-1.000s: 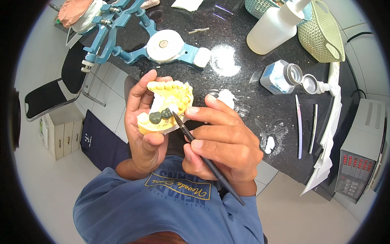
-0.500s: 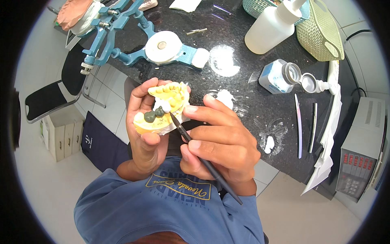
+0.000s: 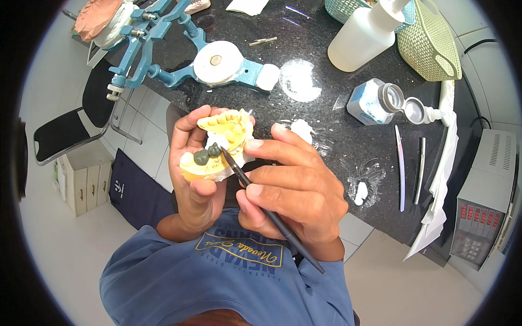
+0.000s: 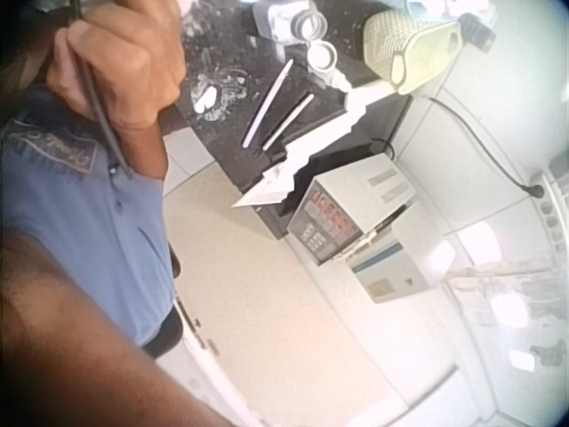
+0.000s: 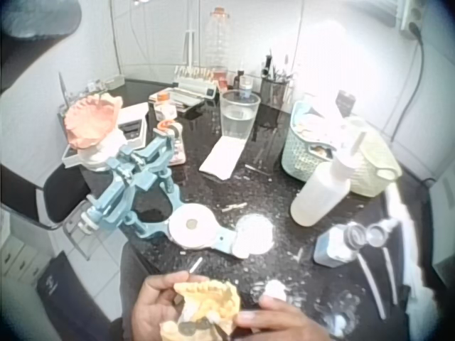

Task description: The person holds a plaster dental model and uses a small brush to apply a dark liquid coating to specific teeth surfaces, occasionally wiping the model with a paper towel and comparing the fit against an articulator.

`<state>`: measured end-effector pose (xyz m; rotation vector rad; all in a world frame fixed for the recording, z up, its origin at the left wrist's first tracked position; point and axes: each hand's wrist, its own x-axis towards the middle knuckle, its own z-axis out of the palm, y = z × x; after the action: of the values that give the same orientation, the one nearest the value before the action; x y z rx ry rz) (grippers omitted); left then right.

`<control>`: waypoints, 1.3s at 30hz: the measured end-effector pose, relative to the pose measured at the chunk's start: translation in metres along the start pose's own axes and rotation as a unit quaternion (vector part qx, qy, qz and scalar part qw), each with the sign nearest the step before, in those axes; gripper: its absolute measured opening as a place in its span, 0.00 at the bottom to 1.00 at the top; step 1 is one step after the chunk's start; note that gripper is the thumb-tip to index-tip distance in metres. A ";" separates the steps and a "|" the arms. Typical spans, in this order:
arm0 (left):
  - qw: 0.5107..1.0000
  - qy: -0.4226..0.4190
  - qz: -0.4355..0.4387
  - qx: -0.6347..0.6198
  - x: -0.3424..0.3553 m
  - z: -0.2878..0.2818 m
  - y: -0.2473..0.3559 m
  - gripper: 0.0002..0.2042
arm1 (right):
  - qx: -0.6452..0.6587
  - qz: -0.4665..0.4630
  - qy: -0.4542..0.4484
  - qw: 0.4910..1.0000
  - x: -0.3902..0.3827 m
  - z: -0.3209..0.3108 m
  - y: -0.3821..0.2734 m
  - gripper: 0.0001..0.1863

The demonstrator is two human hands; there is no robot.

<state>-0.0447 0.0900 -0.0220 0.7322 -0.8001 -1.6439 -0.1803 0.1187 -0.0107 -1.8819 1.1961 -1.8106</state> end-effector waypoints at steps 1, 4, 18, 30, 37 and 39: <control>1.000 0.001 -0.001 0.000 0.000 0.000 0.000 0.49 | -0.001 0.000 0.000 1.000 0.000 0.000 0.000 0.16; 1.000 0.001 -0.002 0.000 0.001 0.001 0.000 0.50 | -0.009 0.003 0.002 1.000 0.000 0.000 -0.001 0.16; 0.996 -0.057 0.013 -0.074 0.001 -0.009 -0.003 0.45 | -0.004 0.006 -0.008 1.000 -0.001 -0.002 -0.001 0.16; 1.000 0.011 0.004 0.003 -0.001 -0.001 0.000 0.51 | -0.012 0.010 -0.004 1.000 0.000 -0.001 -0.001 0.16; 0.996 -0.050 0.036 -0.063 -0.001 -0.007 -0.004 0.45 | -0.024 0.011 -0.006 1.000 -0.001 -0.002 -0.002 0.17; 0.996 -0.049 0.036 -0.064 -0.001 -0.007 -0.004 0.45 | -0.024 0.008 -0.005 1.000 -0.001 -0.001 -0.002 0.17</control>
<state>-0.0411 0.0906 -0.0294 0.5295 -0.7739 -1.6592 -0.1808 0.1209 -0.0097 -1.8989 1.2588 -1.7777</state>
